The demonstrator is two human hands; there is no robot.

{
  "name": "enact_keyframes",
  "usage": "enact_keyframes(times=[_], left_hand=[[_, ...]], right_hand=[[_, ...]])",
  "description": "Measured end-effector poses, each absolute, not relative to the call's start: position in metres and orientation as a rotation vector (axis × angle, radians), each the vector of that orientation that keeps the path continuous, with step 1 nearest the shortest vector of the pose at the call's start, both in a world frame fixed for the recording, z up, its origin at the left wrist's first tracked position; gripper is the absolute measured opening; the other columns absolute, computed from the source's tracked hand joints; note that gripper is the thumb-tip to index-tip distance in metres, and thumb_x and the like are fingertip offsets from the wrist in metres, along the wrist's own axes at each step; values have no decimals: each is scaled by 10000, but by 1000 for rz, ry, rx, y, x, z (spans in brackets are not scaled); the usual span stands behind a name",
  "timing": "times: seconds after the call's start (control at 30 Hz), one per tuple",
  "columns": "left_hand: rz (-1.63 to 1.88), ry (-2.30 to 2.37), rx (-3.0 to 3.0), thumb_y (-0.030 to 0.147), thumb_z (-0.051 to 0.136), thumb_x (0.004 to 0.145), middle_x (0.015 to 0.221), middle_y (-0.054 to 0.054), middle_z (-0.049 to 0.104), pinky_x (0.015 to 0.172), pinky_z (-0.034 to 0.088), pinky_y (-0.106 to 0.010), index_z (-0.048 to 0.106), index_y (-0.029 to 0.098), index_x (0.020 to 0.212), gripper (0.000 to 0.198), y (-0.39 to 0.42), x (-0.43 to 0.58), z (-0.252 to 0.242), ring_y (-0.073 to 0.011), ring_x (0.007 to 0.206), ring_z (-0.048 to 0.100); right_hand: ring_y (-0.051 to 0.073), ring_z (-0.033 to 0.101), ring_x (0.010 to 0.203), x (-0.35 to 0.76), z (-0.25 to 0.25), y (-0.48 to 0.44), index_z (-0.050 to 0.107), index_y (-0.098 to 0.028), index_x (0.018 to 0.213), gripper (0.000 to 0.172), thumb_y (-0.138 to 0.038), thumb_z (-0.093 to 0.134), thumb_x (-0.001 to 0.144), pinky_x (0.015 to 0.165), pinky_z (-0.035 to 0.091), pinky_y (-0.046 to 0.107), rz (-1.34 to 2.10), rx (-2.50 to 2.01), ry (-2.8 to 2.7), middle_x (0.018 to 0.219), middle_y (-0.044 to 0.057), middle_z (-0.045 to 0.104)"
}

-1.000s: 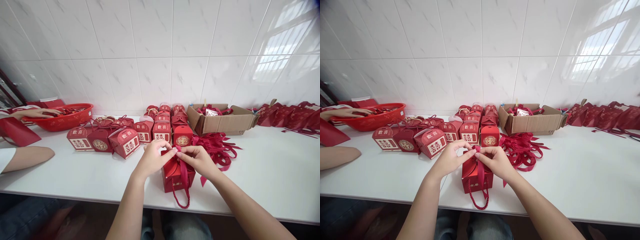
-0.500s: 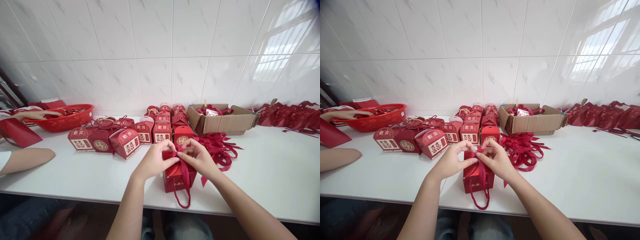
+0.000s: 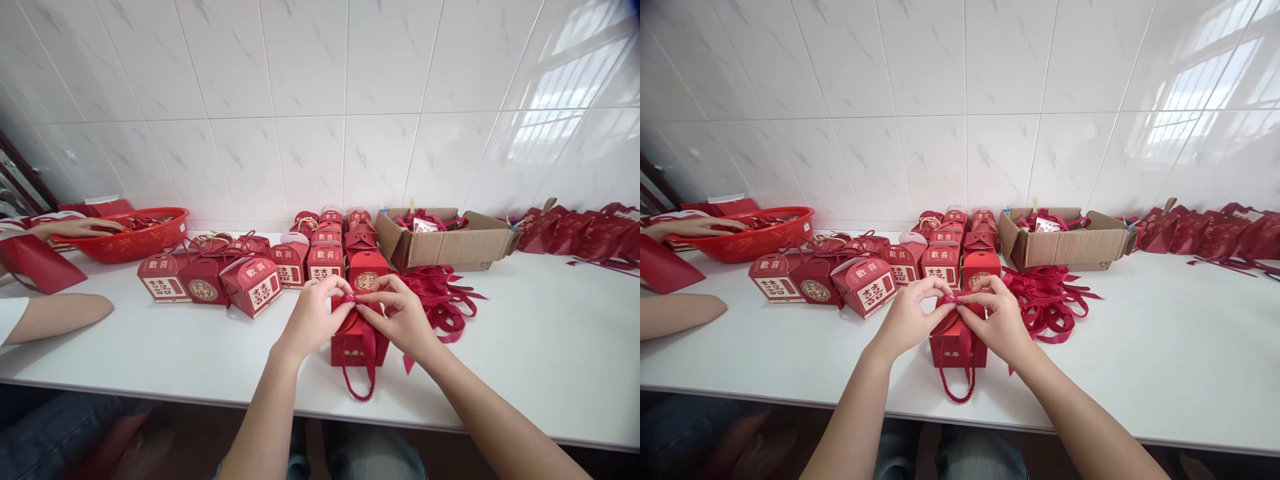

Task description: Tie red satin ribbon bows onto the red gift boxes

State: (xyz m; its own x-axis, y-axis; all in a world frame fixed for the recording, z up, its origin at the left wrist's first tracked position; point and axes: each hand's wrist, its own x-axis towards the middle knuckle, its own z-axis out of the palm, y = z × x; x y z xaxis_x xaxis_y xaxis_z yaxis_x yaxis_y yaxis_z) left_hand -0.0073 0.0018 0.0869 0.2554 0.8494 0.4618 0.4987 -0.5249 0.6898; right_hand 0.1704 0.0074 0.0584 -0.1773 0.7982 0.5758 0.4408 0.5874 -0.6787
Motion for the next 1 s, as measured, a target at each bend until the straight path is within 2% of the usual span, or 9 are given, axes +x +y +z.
enact_keyframes(times=[0.1, 0.27, 0.43, 0.57, 0.67, 0.87, 1.0], left_hand=[[1202, 1245, 2166, 265, 584, 817, 885, -24, 693, 843, 468, -364, 566, 225, 850, 54, 4, -5, 84, -207, 856, 649], [1218, 1310, 2333, 215, 549, 843, 887, 13, 709, 909, 399, -386, 568, 243, 879, 49, 8, -2, 80, -187, 823, 620], [1280, 1263, 2355, 166, 524, 851, 908, 14, 703, 915, 405, -373, 575, 248, 882, 101, 11, -1, 76, -183, 865, 624], [1345, 1125, 2174, 186, 545, 841, 887, -11, 682, 846, 467, -325, 555, 234, 895, 73, 13, 0, 75, -178, 875, 654], [1344, 1077, 2110, 180, 551, 831, 898, -16, 669, 815, 487, -297, 549, 226, 889, 75, 12, 0, 76, -172, 885, 659], [1350, 1058, 2077, 202, 552, 840, 893, -20, 677, 849, 492, -312, 568, 221, 887, 53, 17, 0, 71, -171, 886, 657], [1426, 1081, 2121, 188, 547, 837, 949, -17, 640, 852, 476, -303, 528, 232, 981, 152, 19, 2, 68, -159, 928, 624]], right_hand=[[221, 573, 905, 169, 55, 10, 753, -239, 891, 166, -326, 635, 815, 790, 505, 383, 309, -1016, -1809, 957, 85, 583], [295, 473, 1127, 169, 52, 13, 737, -228, 791, 156, -316, 615, 831, 983, 382, 506, 162, -1074, -1811, 1121, 107, 587], [299, 361, 1294, 170, 54, 14, 695, -229, 828, 213, -384, 553, 863, 1067, 289, 528, 468, -1109, -1823, 1323, 96, 499], [281, 311, 1355, 166, 56, 12, 664, -221, 826, 244, -449, 576, 839, 1099, 254, 495, 715, -1065, -1815, 1403, 90, 432], [279, 340, 1345, 164, 57, 11, 650, -212, 783, 248, -459, 627, 802, 1108, 246, 474, 781, -1038, -1766, 1391, 96, 449], [247, 345, 1351, 169, 63, 14, 637, -214, 704, 266, -440, 596, 839, 1116, 256, 413, 1021, -864, -1738, 1413, 42, 453], [248, 464, 1262, 167, 59, 16, 639, -199, 718, 278, -446, 594, 839, 1054, 354, 382, 1171, -808, -1643, 1399, 47, 474]])
